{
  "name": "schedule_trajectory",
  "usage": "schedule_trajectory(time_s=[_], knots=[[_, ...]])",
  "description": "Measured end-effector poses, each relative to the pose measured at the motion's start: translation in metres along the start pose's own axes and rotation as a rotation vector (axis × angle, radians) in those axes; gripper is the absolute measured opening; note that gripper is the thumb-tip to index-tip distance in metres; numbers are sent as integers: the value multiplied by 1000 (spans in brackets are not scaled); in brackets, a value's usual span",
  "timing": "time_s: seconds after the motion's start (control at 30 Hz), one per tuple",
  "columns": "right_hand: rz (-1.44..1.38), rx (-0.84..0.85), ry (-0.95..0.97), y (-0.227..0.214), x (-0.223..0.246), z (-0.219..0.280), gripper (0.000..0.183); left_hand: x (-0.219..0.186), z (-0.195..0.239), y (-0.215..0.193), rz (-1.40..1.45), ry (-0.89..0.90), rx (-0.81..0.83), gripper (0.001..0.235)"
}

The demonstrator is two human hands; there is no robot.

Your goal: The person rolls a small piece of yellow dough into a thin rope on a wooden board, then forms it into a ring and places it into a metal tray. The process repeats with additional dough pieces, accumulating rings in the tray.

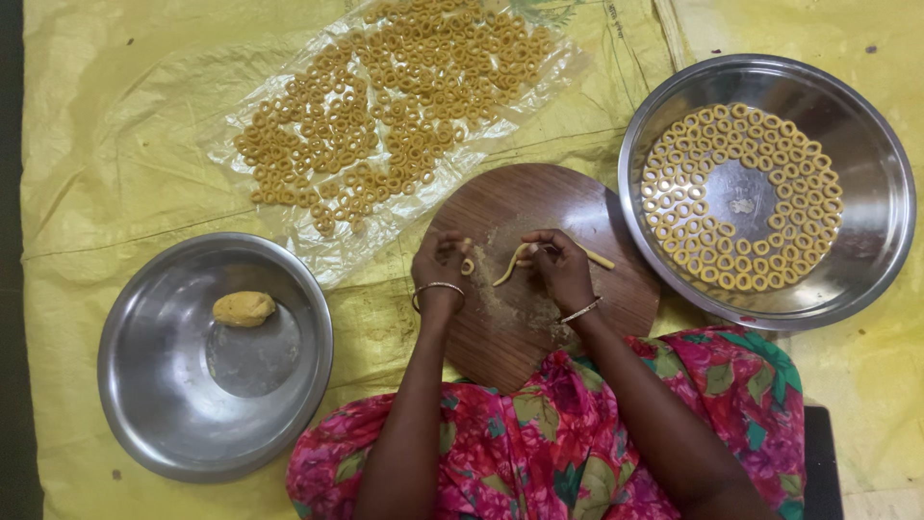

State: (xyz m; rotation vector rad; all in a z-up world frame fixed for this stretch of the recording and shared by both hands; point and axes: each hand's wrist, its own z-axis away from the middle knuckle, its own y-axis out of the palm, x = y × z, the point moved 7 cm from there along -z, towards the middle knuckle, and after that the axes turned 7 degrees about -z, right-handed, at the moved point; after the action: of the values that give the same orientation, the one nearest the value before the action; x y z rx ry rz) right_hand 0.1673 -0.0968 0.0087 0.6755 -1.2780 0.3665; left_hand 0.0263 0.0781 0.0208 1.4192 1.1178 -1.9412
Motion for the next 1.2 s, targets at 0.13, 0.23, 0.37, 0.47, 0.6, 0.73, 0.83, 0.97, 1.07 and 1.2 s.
schedule_trajectory(time_s=[0.13,0.23,0.37,0.47,0.6,0.73,0.83,0.97,1.07,1.2], knots=[[48,-36,44,-1,-3,3,20,-30,9,-19,-184,196,-156,13],[30,33,-18,4,-3,3,19,-65,28,-21,-414,496,-172,14],[53,-1,16,-8,-17,1,19,-75,29,-19,-455,421,-121,17],[63,1,10,-17,-31,1,17,-86,56,-11,-500,549,38,21],[146,87,-142,-12,-29,4,15,-132,142,29,-677,854,344,34],[116,-6,44,-12,-35,19,17,-179,207,121,-659,867,800,23],[285,20,-63,-5,-11,35,18,-188,224,124,-664,946,807,23],[260,17,-11,-2,4,45,16,-184,234,97,-676,1000,777,23],[280,17,15,-3,2,50,15,-196,251,103,-673,1017,740,24],[300,57,-91,1,5,47,13,-215,256,103,-681,1034,650,25]])
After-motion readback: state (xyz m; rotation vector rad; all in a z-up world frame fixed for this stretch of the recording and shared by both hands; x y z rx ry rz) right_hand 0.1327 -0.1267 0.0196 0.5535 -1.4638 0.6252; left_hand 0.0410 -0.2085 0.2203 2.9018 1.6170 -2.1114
